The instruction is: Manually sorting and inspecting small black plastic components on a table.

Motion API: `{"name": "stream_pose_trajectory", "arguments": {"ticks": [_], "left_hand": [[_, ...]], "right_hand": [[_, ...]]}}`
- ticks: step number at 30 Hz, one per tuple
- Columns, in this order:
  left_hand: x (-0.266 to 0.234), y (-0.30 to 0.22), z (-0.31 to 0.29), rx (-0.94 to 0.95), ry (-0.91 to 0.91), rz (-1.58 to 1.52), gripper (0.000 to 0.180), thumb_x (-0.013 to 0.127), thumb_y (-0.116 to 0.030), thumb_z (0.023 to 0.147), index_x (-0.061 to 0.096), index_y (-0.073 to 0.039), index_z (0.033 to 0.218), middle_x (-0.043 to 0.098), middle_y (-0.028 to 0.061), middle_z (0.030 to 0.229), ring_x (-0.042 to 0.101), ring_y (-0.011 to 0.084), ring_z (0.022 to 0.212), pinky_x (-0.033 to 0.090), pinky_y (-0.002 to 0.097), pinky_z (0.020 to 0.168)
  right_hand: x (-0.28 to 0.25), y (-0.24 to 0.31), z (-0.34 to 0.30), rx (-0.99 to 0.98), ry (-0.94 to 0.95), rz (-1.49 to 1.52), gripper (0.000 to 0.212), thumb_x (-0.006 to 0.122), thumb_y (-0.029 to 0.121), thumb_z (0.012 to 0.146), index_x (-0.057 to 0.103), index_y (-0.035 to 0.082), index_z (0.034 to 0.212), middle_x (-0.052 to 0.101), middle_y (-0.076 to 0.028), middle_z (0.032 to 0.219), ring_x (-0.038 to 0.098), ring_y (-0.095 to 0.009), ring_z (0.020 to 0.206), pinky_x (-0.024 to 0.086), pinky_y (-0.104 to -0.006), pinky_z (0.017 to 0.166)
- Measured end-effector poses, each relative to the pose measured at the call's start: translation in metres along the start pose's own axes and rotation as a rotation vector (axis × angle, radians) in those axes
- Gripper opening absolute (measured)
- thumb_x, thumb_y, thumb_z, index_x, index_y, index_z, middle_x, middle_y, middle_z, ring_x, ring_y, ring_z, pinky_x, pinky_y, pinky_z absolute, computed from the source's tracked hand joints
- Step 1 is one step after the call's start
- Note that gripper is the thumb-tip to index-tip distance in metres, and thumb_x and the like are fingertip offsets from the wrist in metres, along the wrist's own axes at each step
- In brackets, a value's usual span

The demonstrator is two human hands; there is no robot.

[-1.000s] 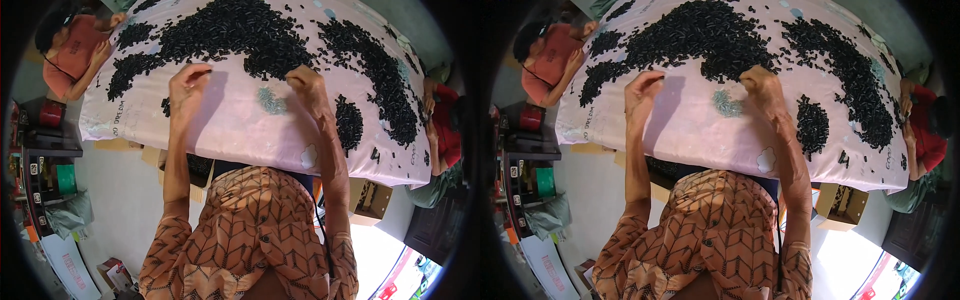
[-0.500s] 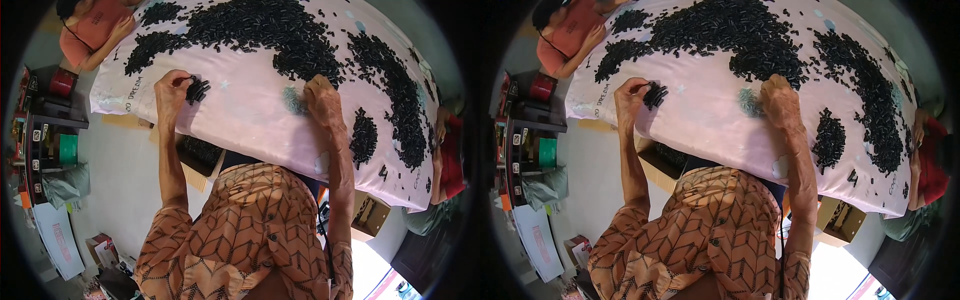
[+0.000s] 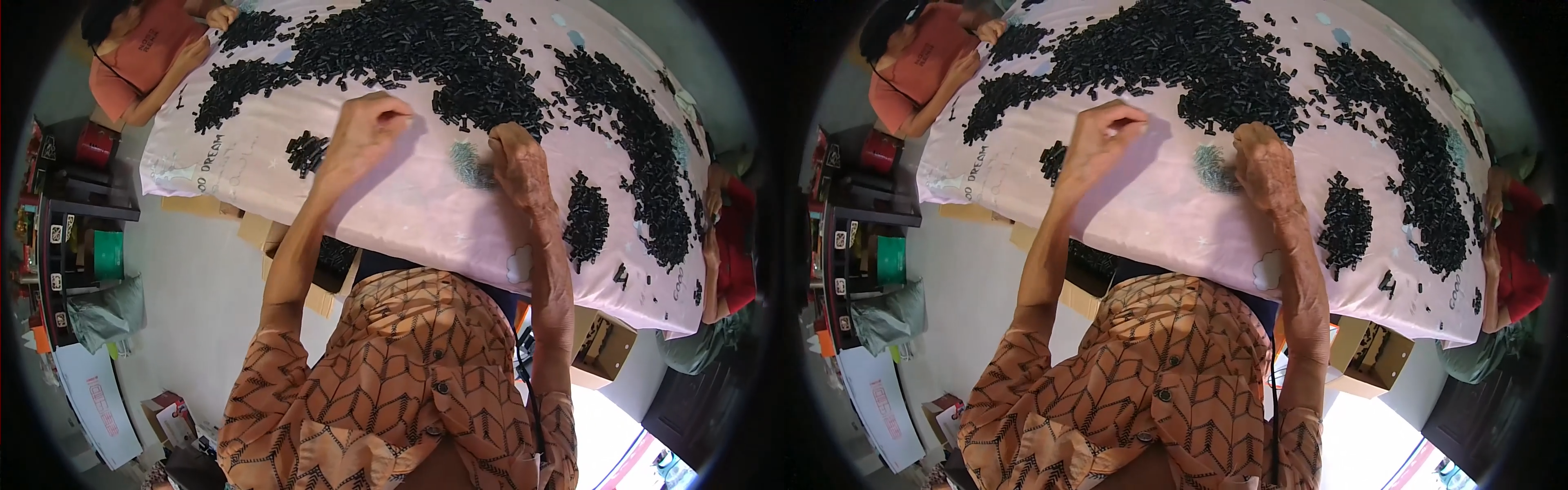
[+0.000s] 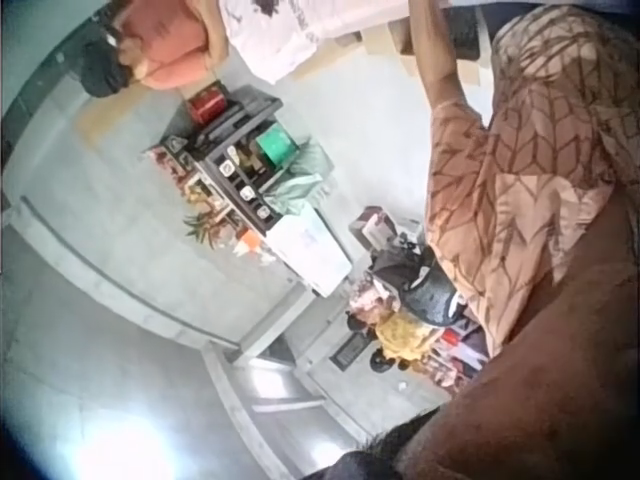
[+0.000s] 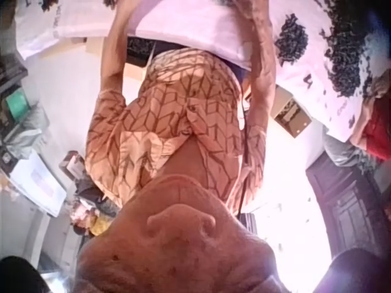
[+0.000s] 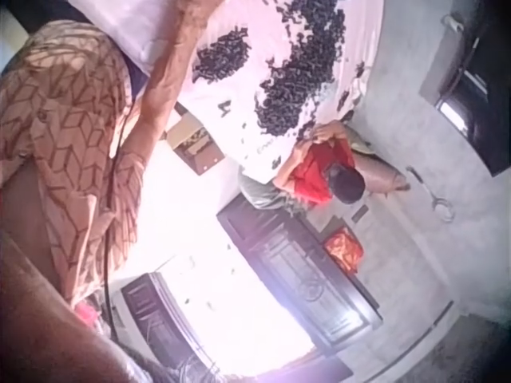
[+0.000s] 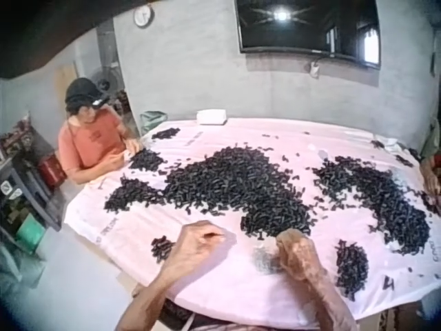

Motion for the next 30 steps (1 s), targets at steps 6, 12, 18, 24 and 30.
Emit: {"name": "stream_pose_trajectory", "arguments": {"ticks": [6,12,18,24,30], "left_hand": [[0.042,-0.010,0.049,0.078,0.148,0.119,0.016,0.056,0.001,0.081,0.067,0.003,0.092,0.067,0.0140,0.087,0.063,0.0220,0.075,0.050,0.0318,0.067],[0.066,-0.001,0.051,0.145,0.114,0.216,0.016,0.054,-0.003,0.078,0.067,0.002,0.087,0.065,0.0187,0.086,0.061,0.0349,0.076,0.049,0.0412,0.072],[0.073,0.003,0.047,0.064,0.071,0.113,0.012,0.055,0.001,0.077,0.064,0.003,0.086,0.062,0.0175,0.083,0.061,0.0333,0.077,0.048,0.0422,0.069],[0.061,0.008,0.039,0.056,-0.136,0.128,0.009,0.058,0.004,0.074,0.062,0.003,0.083,0.062,0.0167,0.081,0.062,0.0325,0.076,0.048,0.0407,0.067],[0.052,0.022,0.052,-0.009,-0.204,0.067,0.014,0.055,0.006,0.078,0.065,0.004,0.086,0.062,0.0104,0.075,0.059,0.0134,0.065,0.047,0.0274,0.060]], "right_hand": [[-0.003,-0.006,-0.001,0.036,0.077,-0.031,0.021,0.057,-0.003,0.071,0.059,0.003,0.091,0.057,-0.014,0.084,0.058,-0.032,0.084,0.049,-0.0409,0.073],[-0.013,-0.003,0.004,0.128,-0.119,-0.145,0.021,0.054,-0.001,0.077,0.063,0.003,0.096,0.063,-0.014,0.089,0.062,-0.031,0.083,0.051,-0.0386,0.072],[-0.017,-0.013,0.005,0.242,-0.243,-0.172,0.013,0.054,0.003,0.082,0.065,0.001,0.088,0.065,-0.015,0.085,0.064,-0.031,0.076,0.052,-0.0366,0.070],[0.004,-0.006,0.010,-0.025,-0.281,-0.044,0.014,0.054,-0.002,0.076,0.064,-0.001,0.086,0.064,-0.012,0.087,0.062,-0.028,0.080,0.054,-0.0355,0.067],[-0.013,-0.002,0.019,-0.050,-0.239,-0.059,0.014,0.053,-0.004,0.079,0.063,-0.003,0.089,0.064,-0.016,0.090,0.062,-0.031,0.082,0.051,-0.0360,0.074]]}}
Point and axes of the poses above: each hand's wrist, its own z-axis towards the middle knuckle, its own x-axis out of the palm, y = z × x, the point moved 1 cm from there along z, towards the middle knuckle
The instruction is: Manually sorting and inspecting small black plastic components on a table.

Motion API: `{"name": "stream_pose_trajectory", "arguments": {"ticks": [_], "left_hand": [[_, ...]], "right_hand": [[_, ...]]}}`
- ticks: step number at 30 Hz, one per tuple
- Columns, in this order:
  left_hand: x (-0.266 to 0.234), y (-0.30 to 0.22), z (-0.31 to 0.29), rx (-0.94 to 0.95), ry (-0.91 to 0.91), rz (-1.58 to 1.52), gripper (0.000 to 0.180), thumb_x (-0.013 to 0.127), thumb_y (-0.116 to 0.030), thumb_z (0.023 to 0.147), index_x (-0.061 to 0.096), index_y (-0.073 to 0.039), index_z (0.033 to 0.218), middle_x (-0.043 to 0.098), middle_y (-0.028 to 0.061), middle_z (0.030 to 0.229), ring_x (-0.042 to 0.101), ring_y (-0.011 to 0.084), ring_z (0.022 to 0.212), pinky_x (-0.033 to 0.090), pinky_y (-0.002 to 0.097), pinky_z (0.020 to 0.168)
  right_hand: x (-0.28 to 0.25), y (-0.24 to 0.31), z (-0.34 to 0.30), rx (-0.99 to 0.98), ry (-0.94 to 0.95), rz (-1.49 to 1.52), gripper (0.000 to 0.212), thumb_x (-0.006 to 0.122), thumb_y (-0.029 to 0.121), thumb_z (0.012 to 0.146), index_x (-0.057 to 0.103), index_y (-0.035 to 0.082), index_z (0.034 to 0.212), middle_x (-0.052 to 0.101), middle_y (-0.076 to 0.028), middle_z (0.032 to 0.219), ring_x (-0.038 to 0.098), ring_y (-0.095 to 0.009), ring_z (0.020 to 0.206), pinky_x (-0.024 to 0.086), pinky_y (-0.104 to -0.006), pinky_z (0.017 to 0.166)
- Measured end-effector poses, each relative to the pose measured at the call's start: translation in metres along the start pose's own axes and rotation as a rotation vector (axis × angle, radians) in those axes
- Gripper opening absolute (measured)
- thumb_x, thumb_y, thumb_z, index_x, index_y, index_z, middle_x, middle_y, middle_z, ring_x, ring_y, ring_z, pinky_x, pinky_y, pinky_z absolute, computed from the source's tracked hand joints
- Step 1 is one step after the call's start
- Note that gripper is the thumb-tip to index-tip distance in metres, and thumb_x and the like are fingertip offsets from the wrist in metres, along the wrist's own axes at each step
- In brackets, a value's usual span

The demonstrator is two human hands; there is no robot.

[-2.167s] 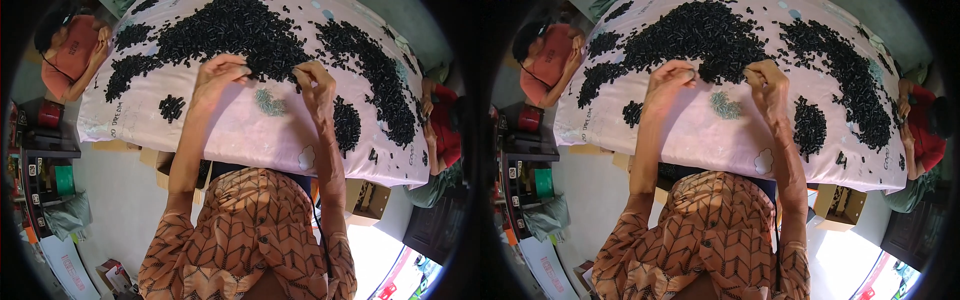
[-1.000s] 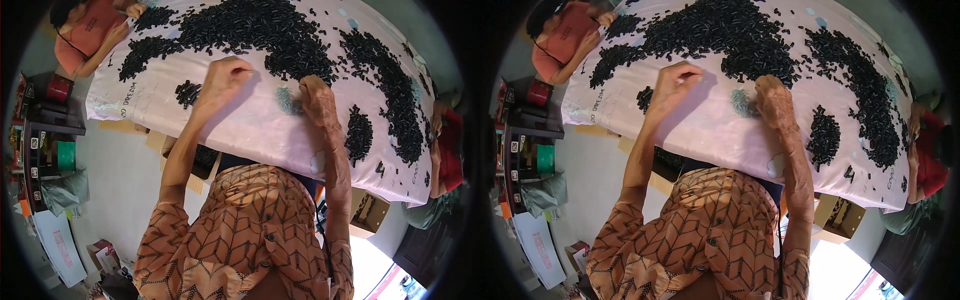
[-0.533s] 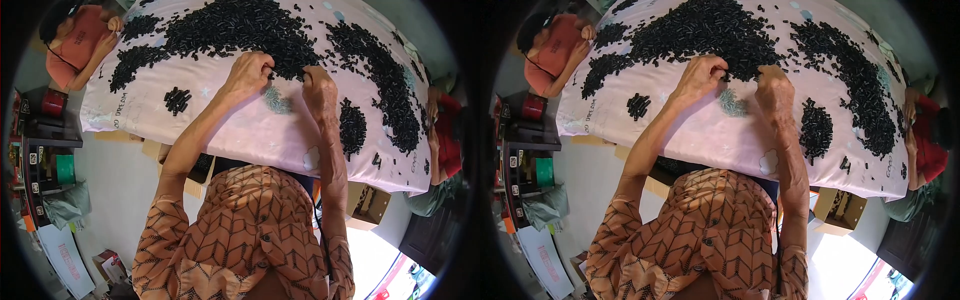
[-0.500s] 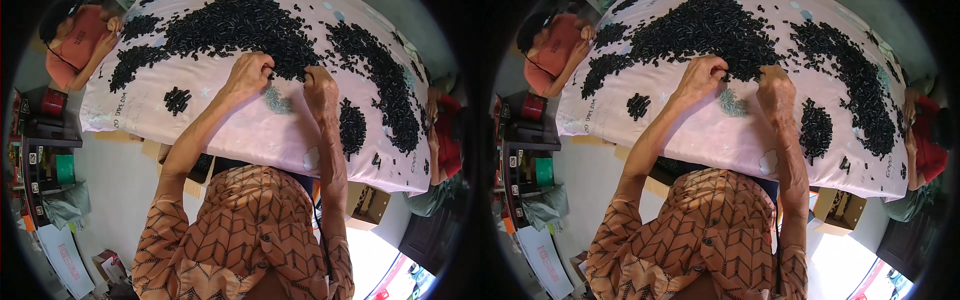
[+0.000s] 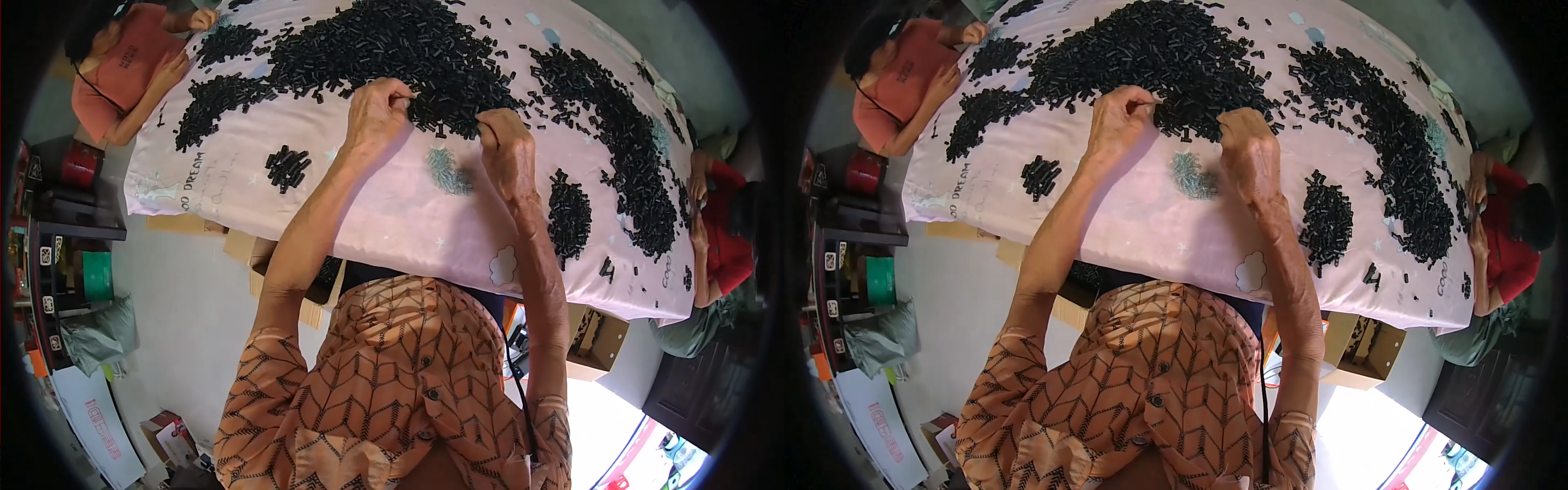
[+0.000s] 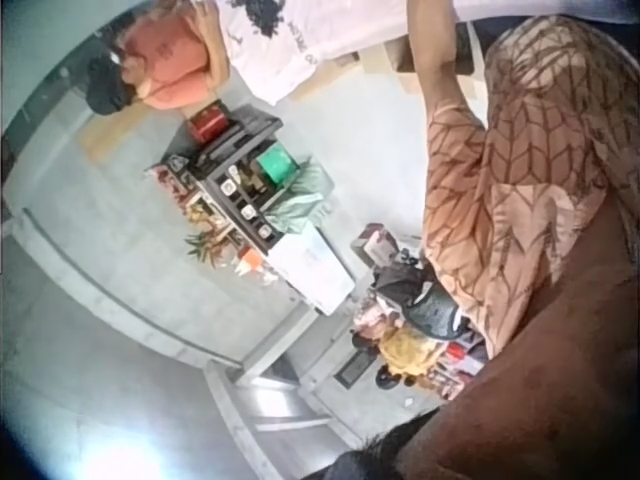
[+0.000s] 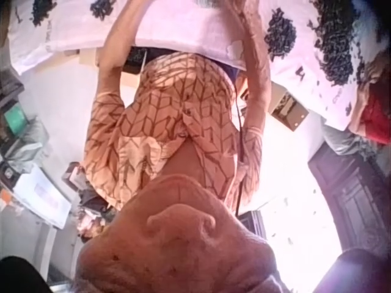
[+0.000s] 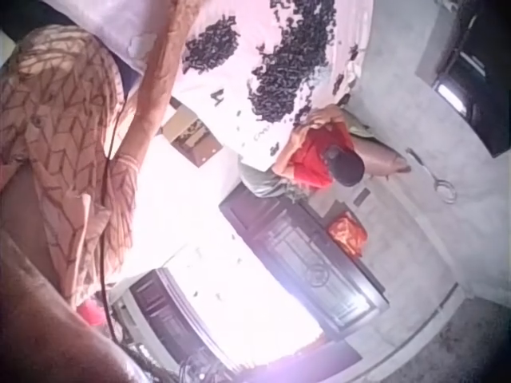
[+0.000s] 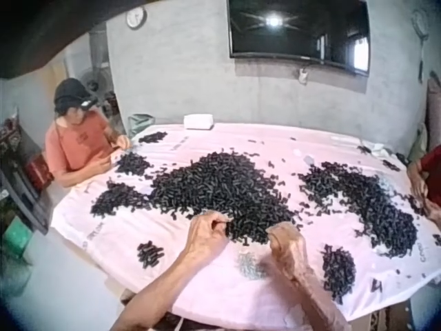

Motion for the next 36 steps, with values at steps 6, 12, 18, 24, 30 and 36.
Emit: {"name": "stream_pose_trajectory", "arguments": {"ticks": [6,12,18,24,30,36], "left_hand": [[0.000,0.014,0.003,-0.067,0.083,-0.142,0.011,0.058,0.004,0.079,0.067,0.002,0.085,0.065,0.0069,0.075,0.059,0.0106,0.067,0.047,0.0251,0.061],[-0.001,0.000,-0.002,-0.005,0.304,-0.195,0.007,0.065,0.000,0.074,0.068,0.000,0.080,0.063,0.0091,0.072,0.058,0.0167,0.063,0.046,0.0294,0.059],[0.006,-0.014,-0.007,0.092,0.361,-0.061,0.008,0.063,-0.003,0.073,0.066,0.001,0.079,0.060,0.0101,0.073,0.059,0.0216,0.066,0.046,0.0325,0.060],[0.002,-0.013,-0.004,0.080,0.229,-0.062,0.008,0.060,0.001,0.075,0.065,0.002,0.081,0.061,0.0121,0.077,0.060,0.0246,0.068,0.047,0.0337,0.061],[0.008,-0.013,-0.005,0.080,0.254,-0.094,0.008,0.060,0.000,0.075,0.065,0.003,0.081,0.061,0.0117,0.078,0.061,0.0234,0.068,0.047,0.0334,0.061],[0.010,-0.011,-0.008,0.087,0.274,-0.134,0.009,0.060,0.000,0.076,0.065,0.003,0.082,0.061,0.0112,0.078,0.060,0.0229,0.068,0.047,0.0328,0.061]], "right_hand": [[0.014,-0.001,0.015,0.003,0.045,-0.009,0.014,0.054,-0.004,0.077,0.065,-0.002,0.086,0.065,-0.016,0.088,0.062,-0.031,0.082,0.051,-0.0369,0.074],[0.006,-0.009,0.011,0.345,0.100,0.265,0.013,0.058,0.002,0.078,0.067,-0.002,0.087,0.066,-0.017,0.080,0.064,-0.028,0.066,0.051,-0.0334,0.063],[-0.009,-0.014,0.020,0.429,0.118,0.216,0.012,0.059,0.002,0.078,0.067,-0.001,0.088,0.066,-0.015,0.081,0.064,-0.026,0.067,0.051,-0.0338,0.063],[0.010,-0.013,0.023,0.164,0.118,0.124,0.011,0.060,0.005,0.078,0.066,0.000,0.086,0.064,-0.015,0.085,0.063,-0.030,0.079,0.051,-0.0377,0.070],[0.028,-0.011,0.015,0.034,0.179,-0.179,0.015,0.067,0.007,0.074,0.065,0.001,0.089,0.064,-0.014,0.085,0.061,-0.032,0.080,0.050,-0.0375,0.073],[0.014,-0.015,0.017,0.295,0.184,0.149,0.019,0.058,0.006,0.078,0.067,0.003,0.095,0.063,-0.014,0.091,0.061,-0.031,0.076,0.050,-0.0371,0.071]]}}
Point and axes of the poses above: each hand's wrist, its own z-axis towards the middle knuckle, its own x-axis out of the palm, y = z × x, the point moved 1 cm from there along z, towards the middle knuckle
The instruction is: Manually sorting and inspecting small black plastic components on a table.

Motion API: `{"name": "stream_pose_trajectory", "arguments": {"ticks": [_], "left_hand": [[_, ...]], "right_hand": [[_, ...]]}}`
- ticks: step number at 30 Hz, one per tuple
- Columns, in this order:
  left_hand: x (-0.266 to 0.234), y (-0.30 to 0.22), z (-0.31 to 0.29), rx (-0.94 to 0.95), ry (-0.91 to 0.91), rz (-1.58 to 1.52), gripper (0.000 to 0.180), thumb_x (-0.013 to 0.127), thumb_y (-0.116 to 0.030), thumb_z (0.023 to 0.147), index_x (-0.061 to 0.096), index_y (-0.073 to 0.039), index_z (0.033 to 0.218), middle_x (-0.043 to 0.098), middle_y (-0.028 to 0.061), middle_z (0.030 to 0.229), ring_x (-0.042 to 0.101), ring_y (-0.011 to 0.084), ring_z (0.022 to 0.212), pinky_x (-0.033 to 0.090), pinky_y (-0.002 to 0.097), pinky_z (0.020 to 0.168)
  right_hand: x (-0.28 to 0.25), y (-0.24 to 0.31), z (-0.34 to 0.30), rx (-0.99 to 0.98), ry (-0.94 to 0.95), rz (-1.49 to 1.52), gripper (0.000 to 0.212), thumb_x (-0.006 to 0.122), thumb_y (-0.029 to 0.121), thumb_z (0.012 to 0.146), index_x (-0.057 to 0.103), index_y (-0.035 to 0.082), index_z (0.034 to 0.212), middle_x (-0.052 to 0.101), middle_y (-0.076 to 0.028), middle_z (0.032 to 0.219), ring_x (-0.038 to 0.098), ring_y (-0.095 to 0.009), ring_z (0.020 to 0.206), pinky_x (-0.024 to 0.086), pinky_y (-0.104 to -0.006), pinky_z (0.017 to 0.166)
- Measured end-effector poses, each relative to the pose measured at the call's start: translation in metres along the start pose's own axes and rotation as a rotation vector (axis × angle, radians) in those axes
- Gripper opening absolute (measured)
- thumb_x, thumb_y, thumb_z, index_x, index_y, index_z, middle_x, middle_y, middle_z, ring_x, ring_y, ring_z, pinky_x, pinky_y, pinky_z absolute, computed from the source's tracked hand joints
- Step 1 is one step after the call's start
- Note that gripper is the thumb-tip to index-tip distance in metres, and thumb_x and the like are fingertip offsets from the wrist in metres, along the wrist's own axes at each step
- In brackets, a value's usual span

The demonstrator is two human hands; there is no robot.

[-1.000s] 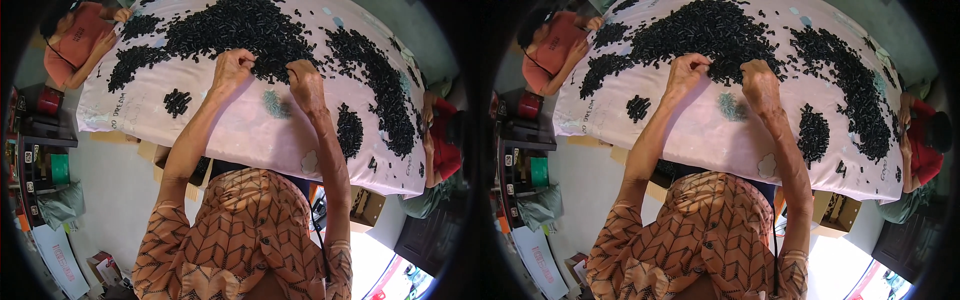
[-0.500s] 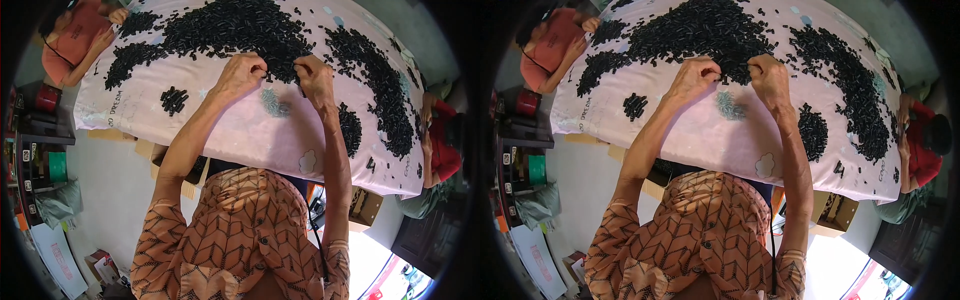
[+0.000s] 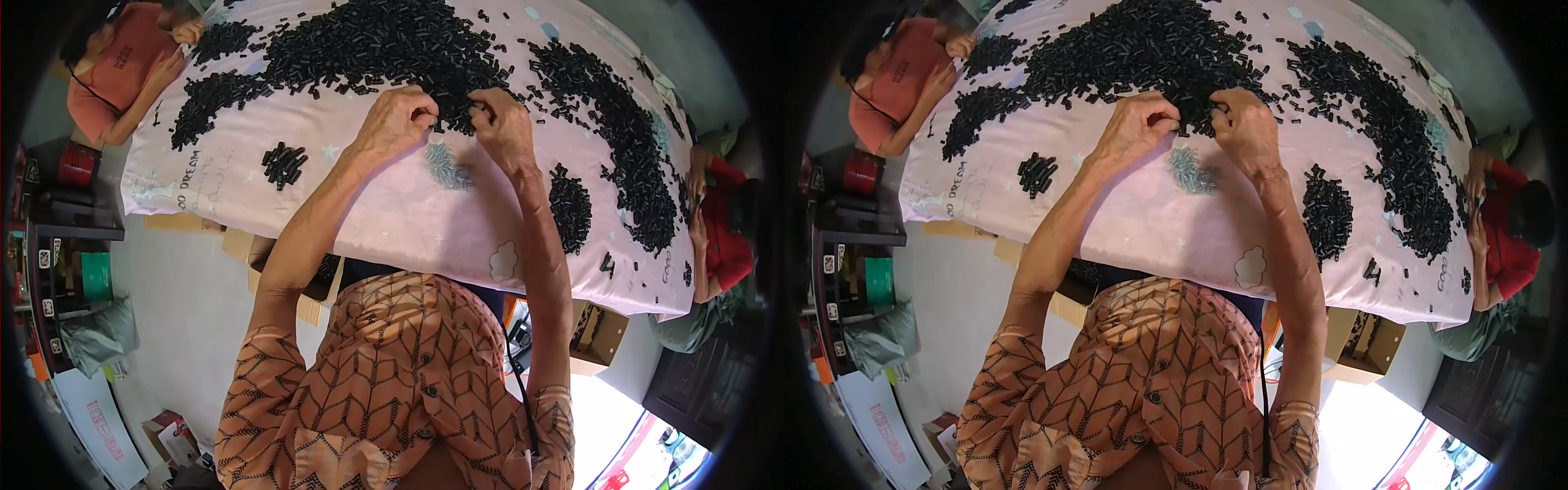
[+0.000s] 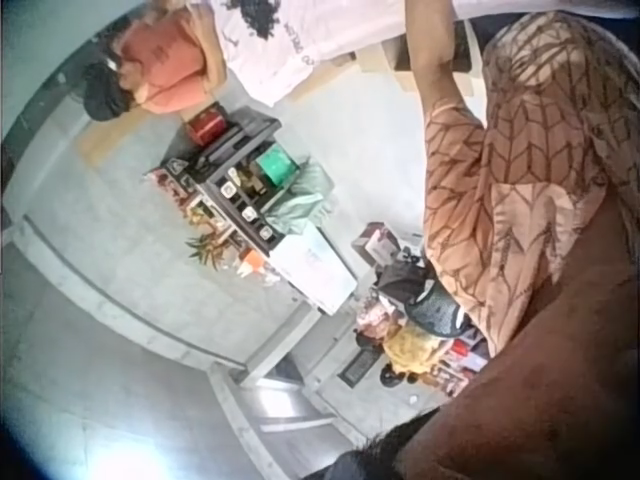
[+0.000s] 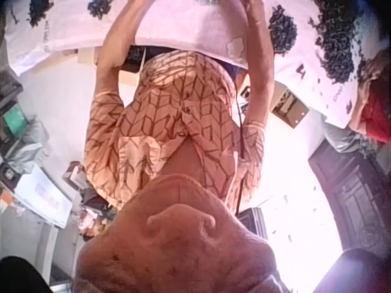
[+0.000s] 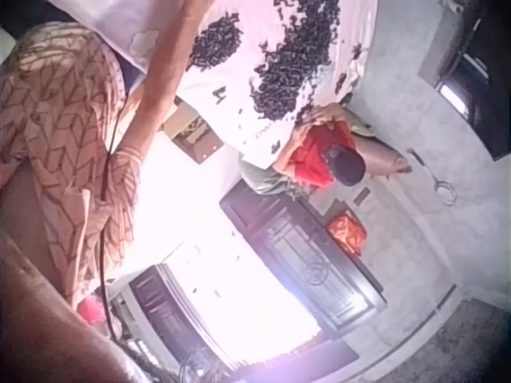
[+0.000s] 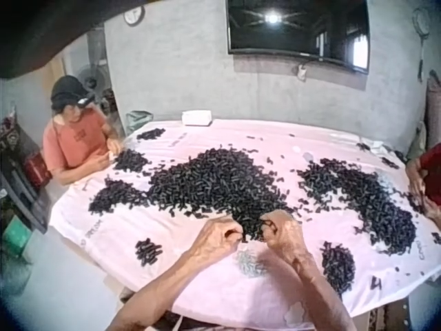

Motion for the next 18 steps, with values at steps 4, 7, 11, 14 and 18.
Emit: {"name": "stream_pose_trajectory", "arguments": {"ticks": [4,7,11,14,18], "left_hand": [[-0.004,-0.003,0.000,0.009,-0.032,0.068,0.009,0.058,0.002,0.078,0.065,0.003,0.083,0.061,0.0115,0.078,0.060,0.0232,0.067,0.047,0.0326,0.060],[-0.005,-0.002,0.002,0.029,-0.024,0.126,0.010,0.059,0.005,0.078,0.065,0.003,0.086,0.061,0.0102,0.078,0.059,0.0203,0.066,0.047,0.0295,0.060],[0.006,-0.002,0.006,-0.051,0.022,-0.315,0.018,0.064,0.005,0.076,0.068,0.000,0.093,0.064,0.0048,0.082,0.058,0.0095,0.068,0.047,0.0224,0.062],[0.006,-0.009,0.000,-0.101,0.075,-0.450,0.026,0.066,0.005,0.075,0.068,-0.003,0.099,0.066,0.0033,0.085,0.055,0.0043,0.068,0.047,0.0192,0.062],[0.002,-0.016,-0.005,-0.163,0.152,-0.623,0.024,0.063,0.006,0.079,0.066,0.002,0.103,0.064,0.0042,0.090,0.057,0.0068,0.076,0.050,0.0206,0.071]], "right_hand": [[-0.013,0.000,-0.004,0.023,0.036,0.110,0.021,0.057,0.004,0.078,0.066,0.002,0.096,0.063,-0.015,0.087,0.061,-0.027,0.072,0.049,-0.0336,0.069],[-0.018,0.004,-0.009,0.092,0.113,0.192,0.020,0.057,0.003,0.081,0.065,0.000,0.099,0.063,-0.012,0.085,0.060,-0.018,0.071,0.049,-0.0292,0.066],[-0.018,0.003,-0.015,0.337,0.238,0.780,0.021,0.061,0.001,0.082,0.062,-0.002,0.103,0.062,-0.007,0.088,0.059,-0.011,0.074,0.049,-0.0247,0.063],[-0.013,0.005,-0.014,0.325,0.245,0.976,0.026,0.064,-0.002,0.080,0.061,-0.003,0.105,0.062,-0.008,0.091,0.059,-0.011,0.075,0.050,-0.0240,0.064],[-0.014,0.015,-0.013,0.319,0.242,1.044,0.034,0.065,-0.005,0.078,0.057,-0.004,0.111,0.062,-0.008,0.092,0.060,-0.012,0.076,0.051,-0.0243,0.066]]}}
Point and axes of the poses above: each hand's wrist, its own z-axis towards the middle knuckle, its own x-axis out of the palm, y = z × x, the point moved 1 cm from there along z, towards the middle knuckle
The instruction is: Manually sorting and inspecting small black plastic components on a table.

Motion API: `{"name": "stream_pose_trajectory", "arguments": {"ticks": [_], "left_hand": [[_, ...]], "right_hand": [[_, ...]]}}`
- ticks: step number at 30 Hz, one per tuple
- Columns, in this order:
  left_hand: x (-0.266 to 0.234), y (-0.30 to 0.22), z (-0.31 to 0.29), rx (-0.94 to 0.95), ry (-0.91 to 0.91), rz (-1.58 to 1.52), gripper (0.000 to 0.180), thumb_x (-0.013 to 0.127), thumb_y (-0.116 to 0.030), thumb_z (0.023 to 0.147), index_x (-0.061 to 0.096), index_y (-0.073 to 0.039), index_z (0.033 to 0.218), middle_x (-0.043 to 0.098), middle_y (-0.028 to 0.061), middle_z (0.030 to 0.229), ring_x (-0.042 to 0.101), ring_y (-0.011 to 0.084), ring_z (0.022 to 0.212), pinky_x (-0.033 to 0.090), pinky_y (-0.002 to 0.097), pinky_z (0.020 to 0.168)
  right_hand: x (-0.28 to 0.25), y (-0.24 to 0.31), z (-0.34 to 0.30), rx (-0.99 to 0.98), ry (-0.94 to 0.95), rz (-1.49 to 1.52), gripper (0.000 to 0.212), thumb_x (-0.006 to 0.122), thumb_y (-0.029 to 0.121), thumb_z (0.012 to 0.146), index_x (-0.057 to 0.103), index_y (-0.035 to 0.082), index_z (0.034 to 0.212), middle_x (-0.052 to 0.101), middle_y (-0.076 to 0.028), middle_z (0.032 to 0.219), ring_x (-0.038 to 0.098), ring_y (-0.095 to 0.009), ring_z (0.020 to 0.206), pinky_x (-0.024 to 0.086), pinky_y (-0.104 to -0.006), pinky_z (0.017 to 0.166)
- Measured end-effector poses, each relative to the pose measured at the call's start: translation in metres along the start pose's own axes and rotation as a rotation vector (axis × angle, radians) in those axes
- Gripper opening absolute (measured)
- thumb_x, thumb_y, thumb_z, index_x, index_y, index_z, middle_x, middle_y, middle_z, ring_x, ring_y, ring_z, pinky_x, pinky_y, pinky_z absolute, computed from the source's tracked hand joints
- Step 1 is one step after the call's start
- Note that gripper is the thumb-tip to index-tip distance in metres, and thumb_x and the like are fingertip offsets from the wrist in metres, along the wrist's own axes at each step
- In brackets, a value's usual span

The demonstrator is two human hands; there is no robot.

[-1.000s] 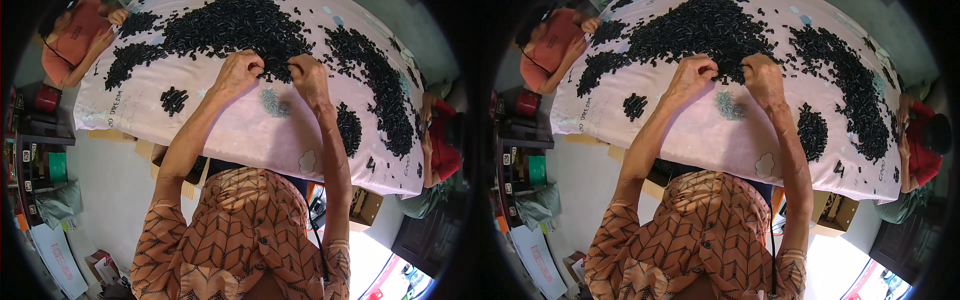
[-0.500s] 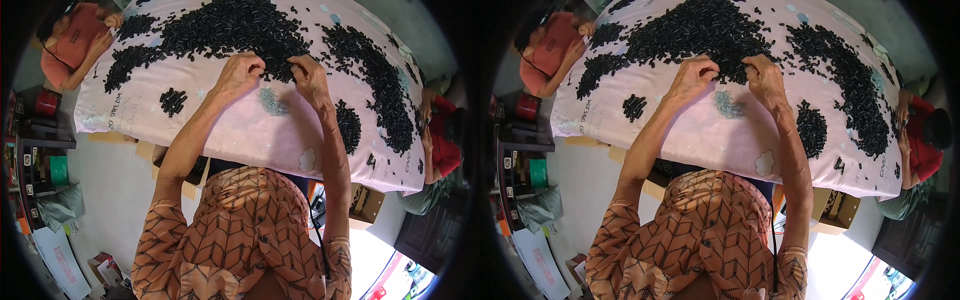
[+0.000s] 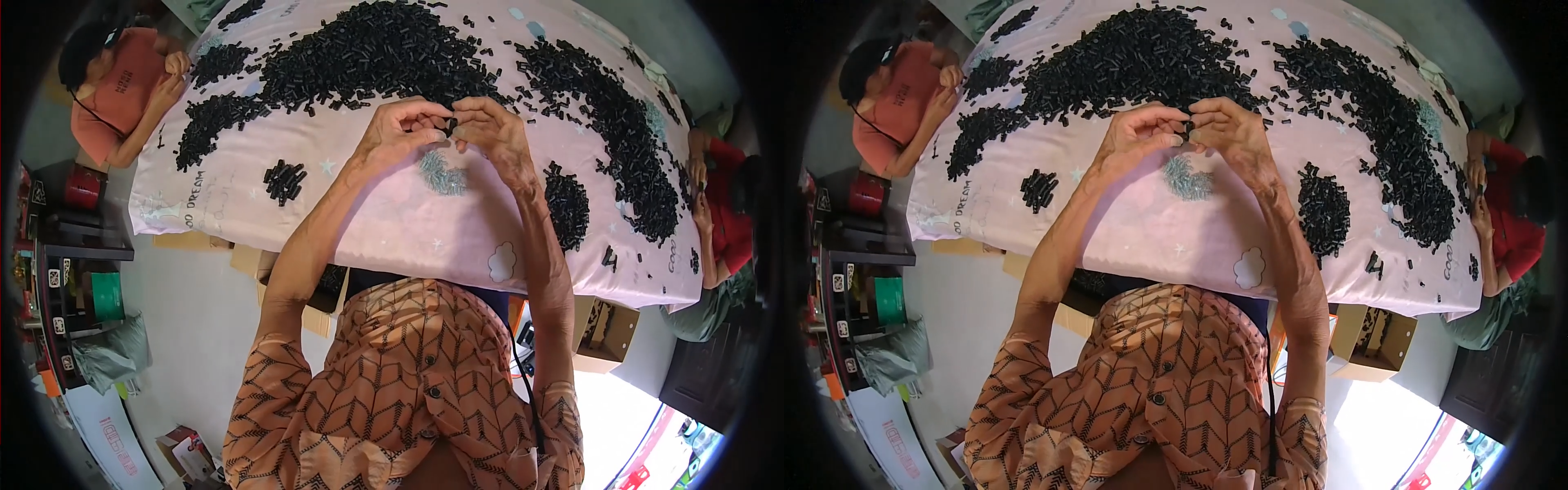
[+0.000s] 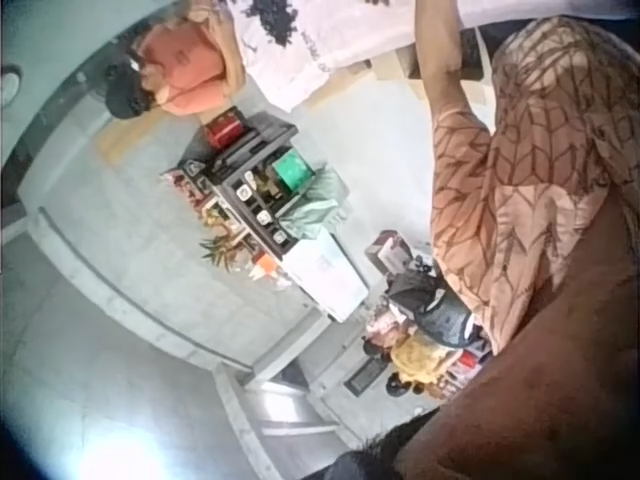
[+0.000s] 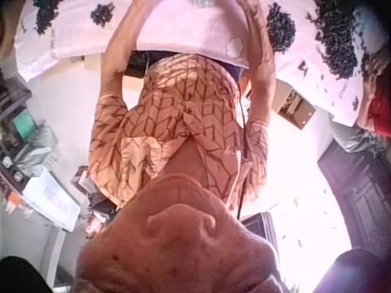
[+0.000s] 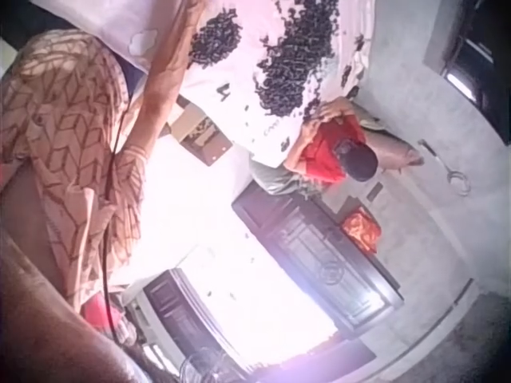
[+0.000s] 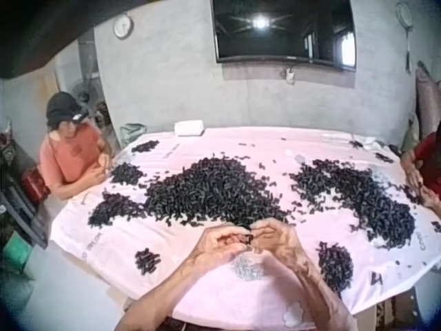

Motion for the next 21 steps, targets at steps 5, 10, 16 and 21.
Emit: {"name": "stream_pose_trajectory", "arguments": {"ticks": [5,10,16,21], "left_hand": [[0.006,-0.009,0.001,0.037,0.064,-0.057,0.024,0.060,0.007,0.081,0.064,0.005,0.105,0.062,0.0052,0.098,0.058,0.0089,0.085,0.051,0.0227,0.082],[0.001,-0.001,0.003,0.109,0.045,0.090,0.019,0.064,0.001,0.080,0.067,0.003,0.098,0.063,0.0039,0.088,0.060,0.0068,0.079,0.050,0.0195,0.070],[-0.006,0.001,0.003,0.018,-0.019,-0.170,0.017,0.063,0.001,0.082,0.063,0.002,0.098,0.066,0.0074,0.092,0.064,0.0119,0.080,0.054,0.0244,0.072],[-0.006,-0.004,0.006,-0.026,-0.033,-0.132,0.017,0.060,0.001,0.083,0.063,-0.001,0.100,0.065,0.0069,0.095,0.061,0.0108,0.080,0.050,0.0230,0.073]], "right_hand": [[-0.003,-0.003,0.000,-0.029,0.002,-0.014,0.038,0.066,-0.004,0.078,0.055,-0.004,0.114,0.062,-0.009,0.093,0.060,-0.013,0.078,0.051,-0.0241,0.066],[0.000,-0.002,-0.001,-0.018,0.020,-0.017,0.039,0.066,-0.004,0.079,0.053,-0.005,0.116,0.063,-0.010,0.095,0.060,-0.013,0.078,0.051,-0.0236,0.065],[-0.006,0.005,-0.001,-0.107,-0.085,-0.239,0.010,0.066,-0.001,0.080,0.065,-0.004,0.090,0.062,-0.005,0.078,0.057,-0.010,0.066,0.046,-0.0216,0.059],[-0.028,0.003,-0.004,-0.122,-0.046,-0.667,0.009,0.063,0.000,0.076,0.069,0.000,0.083,0.063,-0.006,0.072,0.057,-0.012,0.061,0.045,-0.0281,0.054]]}}
Point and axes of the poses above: each hand's wrist, its own z-axis towards the middle knuckle, its own x-axis out of the palm, y = z × x, the point moved 1 cm from there along z, towards the middle knuckle
